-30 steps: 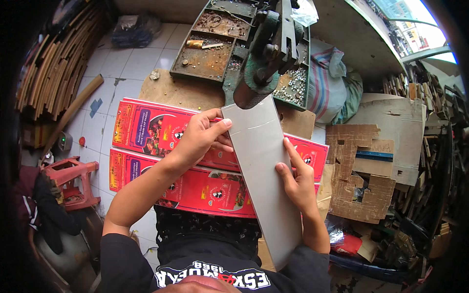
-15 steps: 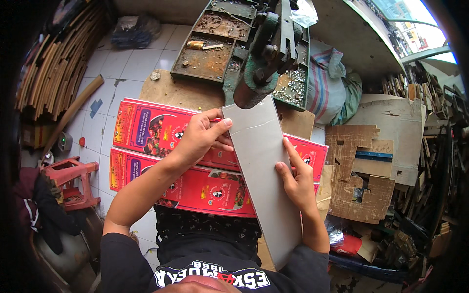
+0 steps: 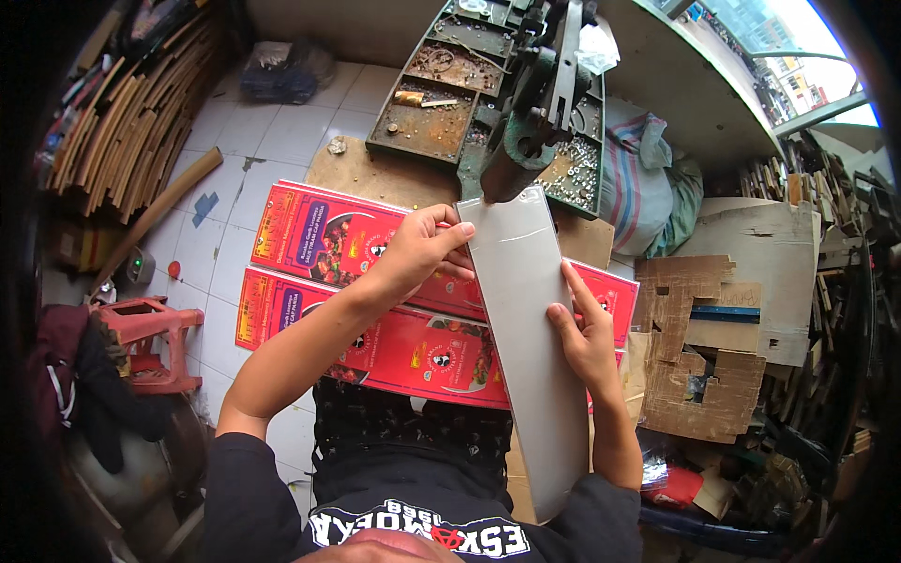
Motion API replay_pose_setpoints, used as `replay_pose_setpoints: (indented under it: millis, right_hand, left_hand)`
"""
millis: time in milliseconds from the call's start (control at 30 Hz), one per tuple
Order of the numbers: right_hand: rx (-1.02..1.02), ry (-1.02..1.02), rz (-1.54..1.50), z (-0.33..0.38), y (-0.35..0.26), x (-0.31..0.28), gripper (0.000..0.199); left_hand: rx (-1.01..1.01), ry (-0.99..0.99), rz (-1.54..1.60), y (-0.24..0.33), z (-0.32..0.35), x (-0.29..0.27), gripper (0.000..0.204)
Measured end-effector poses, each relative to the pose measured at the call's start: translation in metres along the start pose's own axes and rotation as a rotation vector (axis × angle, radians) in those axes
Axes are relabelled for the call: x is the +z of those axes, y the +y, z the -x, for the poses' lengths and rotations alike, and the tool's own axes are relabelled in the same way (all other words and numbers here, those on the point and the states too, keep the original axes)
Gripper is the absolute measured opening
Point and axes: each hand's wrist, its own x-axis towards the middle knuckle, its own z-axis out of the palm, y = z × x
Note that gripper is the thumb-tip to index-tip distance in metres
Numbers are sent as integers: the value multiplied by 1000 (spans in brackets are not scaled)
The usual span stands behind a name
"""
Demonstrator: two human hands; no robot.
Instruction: The person uses a foot-operated riveting machine to attach metal rivets to long cardboard packaging strips, handling the strips and metal plates one by one and placing them under the press.
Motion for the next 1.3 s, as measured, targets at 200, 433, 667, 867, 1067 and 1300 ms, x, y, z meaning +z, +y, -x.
replay_pose_setpoints:
  millis: [200,433,667,867,1067,1300]
  right_hand:
    - [11,-34,-108,29,-21,-8,62]
    - [120,-397,-10,105,-34,-56,42]
    - [-695,87,942,101,-84,-29,41]
    - [-1087,402,1280,75,-26,-26,33]
    - [-1163,415,1229,69,-5,-14,34]
    - [-1032,215,1055,40,-16,22,43]
  left_hand:
    - [-1,-70,-3,17,30,14,29]
    - [231,145,108,35,139,-13,39]
    - [478,384,247,21,172,-35,45]
    - [516,324,278,38,193,-28,50]
    - [501,456,97,42,202,-29,40]
    - [638,850,-312,29,204,-40,55]
